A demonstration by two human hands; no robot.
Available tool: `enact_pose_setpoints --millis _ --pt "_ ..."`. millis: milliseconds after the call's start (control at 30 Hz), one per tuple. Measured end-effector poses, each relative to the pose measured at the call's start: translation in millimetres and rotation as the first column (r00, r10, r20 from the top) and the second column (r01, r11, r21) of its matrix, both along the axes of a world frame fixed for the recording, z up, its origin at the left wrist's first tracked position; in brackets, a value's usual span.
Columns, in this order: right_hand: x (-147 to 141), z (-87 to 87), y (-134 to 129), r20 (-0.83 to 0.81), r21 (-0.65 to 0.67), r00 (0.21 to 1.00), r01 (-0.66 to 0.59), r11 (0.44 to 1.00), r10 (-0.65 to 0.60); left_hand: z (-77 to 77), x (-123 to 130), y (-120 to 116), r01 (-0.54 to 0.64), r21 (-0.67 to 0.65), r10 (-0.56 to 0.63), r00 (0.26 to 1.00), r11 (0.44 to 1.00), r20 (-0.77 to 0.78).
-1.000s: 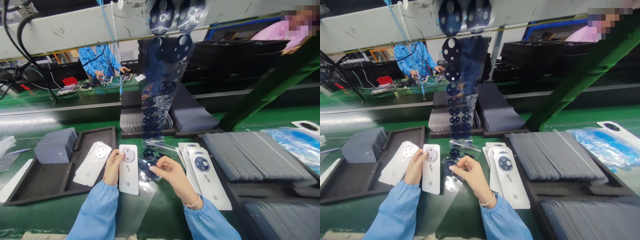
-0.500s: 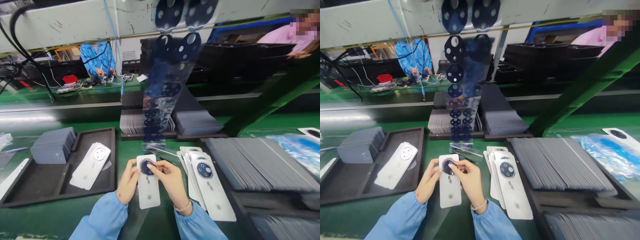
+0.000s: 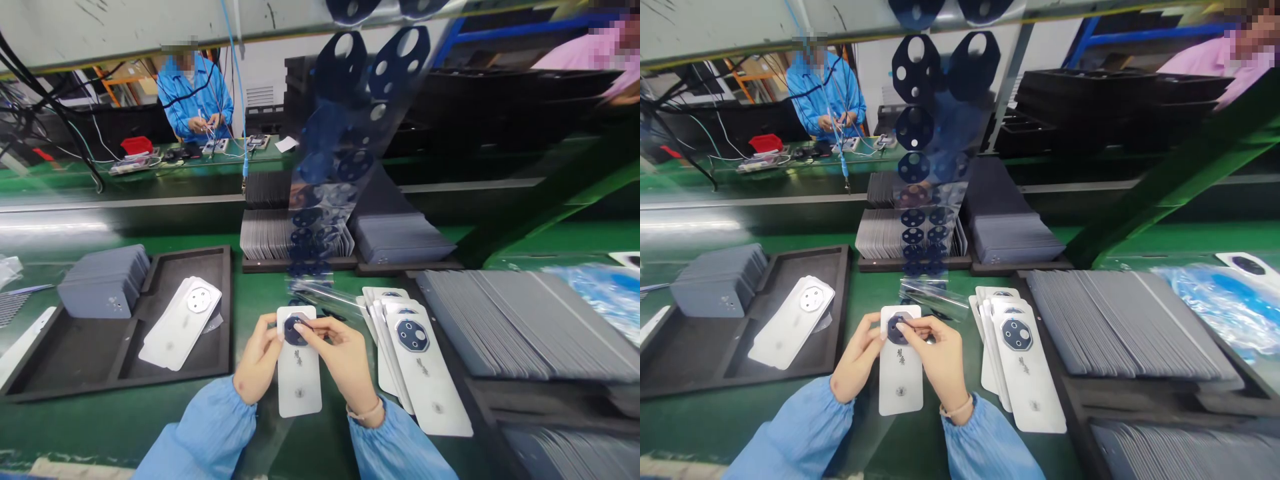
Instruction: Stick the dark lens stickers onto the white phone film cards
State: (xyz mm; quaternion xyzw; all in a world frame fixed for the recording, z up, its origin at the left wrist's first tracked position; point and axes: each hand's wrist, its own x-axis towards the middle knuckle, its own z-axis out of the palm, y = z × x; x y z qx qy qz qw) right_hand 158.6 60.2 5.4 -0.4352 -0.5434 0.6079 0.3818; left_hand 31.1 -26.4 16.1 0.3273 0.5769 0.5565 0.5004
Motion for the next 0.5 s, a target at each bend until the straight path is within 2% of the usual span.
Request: enact_pose_setpoints --millis 500 --pt "-2.5 5.0 -4.0 0.020 0.056 0.999 0.049 0.997 -0.050 -0.9 -0.8 -1.0 0.003 -0.002 -0.003 1.000 1.000 -0.004"
